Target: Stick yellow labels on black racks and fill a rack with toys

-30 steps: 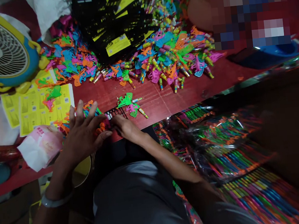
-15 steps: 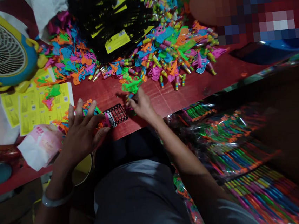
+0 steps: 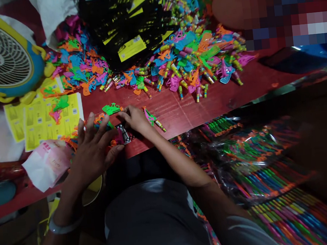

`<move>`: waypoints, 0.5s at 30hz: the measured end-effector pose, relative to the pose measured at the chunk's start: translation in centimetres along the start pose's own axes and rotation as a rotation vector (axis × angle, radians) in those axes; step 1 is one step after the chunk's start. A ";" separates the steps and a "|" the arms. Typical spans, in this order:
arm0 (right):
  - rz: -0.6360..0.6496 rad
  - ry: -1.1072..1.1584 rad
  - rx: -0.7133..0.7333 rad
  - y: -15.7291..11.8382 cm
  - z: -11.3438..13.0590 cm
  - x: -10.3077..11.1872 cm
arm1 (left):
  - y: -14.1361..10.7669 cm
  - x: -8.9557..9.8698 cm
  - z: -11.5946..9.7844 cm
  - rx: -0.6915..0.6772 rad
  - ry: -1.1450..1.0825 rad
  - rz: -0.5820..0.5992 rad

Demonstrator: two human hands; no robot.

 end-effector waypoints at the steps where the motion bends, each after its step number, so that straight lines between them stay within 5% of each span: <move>1: 0.017 -0.035 -0.028 0.4 0.4 -0.1 | 0.0 0.0 0.0 0.005 -0.004 -0.002; 7: -0.083 -0.231 -0.076 3.7 2.8 -0.3 | -0.3 0.0 0.0 0.021 0.001 -0.007; 9: -0.102 -0.273 0.014 3.9 3.6 -0.5 | -0.5 0.0 0.0 0.022 0.016 -0.011; 13: 0.239 -0.369 0.431 2.3 6.0 -3.8 | -1.1 0.0 -0.1 0.013 0.031 -0.013; 15: 0.345 -0.406 0.485 1.8 6.4 -5.0 | -1.4 0.0 -0.2 0.000 0.025 -0.013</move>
Point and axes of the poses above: each hand's wrist, its own y-axis towards the middle knuckle, its own x-axis out of the back of the hand, z = x × y, the point moved 5 cm from there along y, towards the middle knuckle, and after that the axes turned 9 degrees about -x, right-handed, at the moved point
